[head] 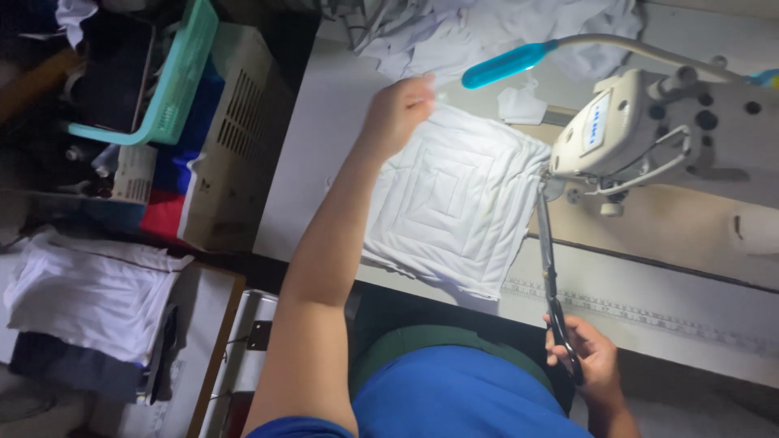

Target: Cutting white fabric into specific patterns using large scissors at a sewing workstation

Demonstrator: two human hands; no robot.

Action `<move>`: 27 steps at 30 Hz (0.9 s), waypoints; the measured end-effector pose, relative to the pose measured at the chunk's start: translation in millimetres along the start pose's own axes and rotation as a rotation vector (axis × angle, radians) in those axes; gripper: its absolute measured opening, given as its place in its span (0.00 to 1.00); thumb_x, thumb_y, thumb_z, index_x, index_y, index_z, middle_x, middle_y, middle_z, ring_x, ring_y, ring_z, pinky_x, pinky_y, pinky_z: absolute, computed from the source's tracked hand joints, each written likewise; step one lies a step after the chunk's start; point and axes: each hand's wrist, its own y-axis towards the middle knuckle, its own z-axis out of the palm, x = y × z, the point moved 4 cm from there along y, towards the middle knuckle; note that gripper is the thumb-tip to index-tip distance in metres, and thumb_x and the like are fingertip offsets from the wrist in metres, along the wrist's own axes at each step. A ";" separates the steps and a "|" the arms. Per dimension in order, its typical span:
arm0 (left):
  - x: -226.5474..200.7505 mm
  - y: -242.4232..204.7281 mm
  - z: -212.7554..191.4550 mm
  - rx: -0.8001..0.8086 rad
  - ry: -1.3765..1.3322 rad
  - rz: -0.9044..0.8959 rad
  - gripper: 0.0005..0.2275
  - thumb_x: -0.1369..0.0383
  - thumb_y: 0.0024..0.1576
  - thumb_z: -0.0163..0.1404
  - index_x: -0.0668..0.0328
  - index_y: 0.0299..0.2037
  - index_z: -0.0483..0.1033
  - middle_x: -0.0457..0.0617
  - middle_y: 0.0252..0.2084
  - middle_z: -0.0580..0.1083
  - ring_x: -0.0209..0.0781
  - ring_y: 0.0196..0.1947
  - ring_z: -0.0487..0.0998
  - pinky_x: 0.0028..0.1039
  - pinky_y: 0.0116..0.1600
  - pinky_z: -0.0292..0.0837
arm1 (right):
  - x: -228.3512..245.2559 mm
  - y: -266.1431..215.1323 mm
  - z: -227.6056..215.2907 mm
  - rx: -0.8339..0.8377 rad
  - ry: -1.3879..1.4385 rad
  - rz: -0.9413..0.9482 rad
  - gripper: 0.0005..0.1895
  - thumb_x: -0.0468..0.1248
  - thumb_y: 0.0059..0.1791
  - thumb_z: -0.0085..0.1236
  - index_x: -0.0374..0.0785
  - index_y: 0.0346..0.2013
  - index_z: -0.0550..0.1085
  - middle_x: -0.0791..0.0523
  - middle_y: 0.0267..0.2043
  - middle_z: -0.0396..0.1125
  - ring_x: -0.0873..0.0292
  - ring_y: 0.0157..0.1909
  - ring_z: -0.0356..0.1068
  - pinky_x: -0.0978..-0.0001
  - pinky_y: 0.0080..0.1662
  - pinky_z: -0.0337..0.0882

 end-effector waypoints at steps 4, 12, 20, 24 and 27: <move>-3.8 -5.2 2.2 -0.007 0.087 0.184 0.29 0.72 0.54 0.52 0.41 0.65 0.54 0.60 0.50 0.74 0.45 0.50 0.77 0.27 0.50 0.72 | 4.0 1.4 3.4 0.016 0.025 0.009 0.28 0.40 0.38 0.62 0.25 0.47 0.70 0.53 0.22 0.64 0.63 0.20 0.65 0.75 0.29 0.65; -5.6 -127.9 -106.3 0.227 0.559 -0.407 0.14 0.70 0.56 0.48 0.64 0.52 0.72 0.57 0.52 0.68 0.54 0.44 0.73 0.39 0.48 0.68 | 0.8 1.1 0.6 0.021 0.020 -0.014 0.31 0.44 0.38 0.61 0.24 0.48 0.69 0.53 0.24 0.64 0.63 0.21 0.65 0.76 0.29 0.64; 31.5 -152.4 -84.4 -0.151 0.572 0.011 0.03 0.79 0.55 0.47 0.66 0.30 0.71 0.54 0.31 0.68 0.51 0.32 0.70 0.36 0.38 0.66 | 11.0 0.3 8.3 0.027 -0.061 -0.013 0.30 0.45 0.38 0.60 0.26 0.47 0.70 0.54 0.25 0.63 0.64 0.21 0.64 0.78 0.30 0.64; 50.5 -113.2 -102.5 -0.362 0.491 0.001 0.05 0.79 0.57 0.43 0.64 0.29 0.67 0.57 0.31 0.67 0.55 0.30 0.69 0.41 0.35 0.62 | 11.4 -1.8 7.7 0.004 -0.144 -0.019 0.29 0.46 0.38 0.60 0.28 0.46 0.72 0.56 0.23 0.64 0.65 0.22 0.64 0.79 0.31 0.65; 22.7 -60.0 -92.4 -0.368 0.444 0.066 0.04 0.80 0.53 0.46 0.61 0.30 0.67 0.55 0.32 0.68 0.53 0.31 0.71 0.39 0.36 0.64 | 19.9 -1.4 13.8 0.003 -0.141 -0.047 0.29 0.47 0.38 0.60 0.28 0.45 0.71 0.57 0.22 0.63 0.66 0.22 0.64 0.78 0.31 0.65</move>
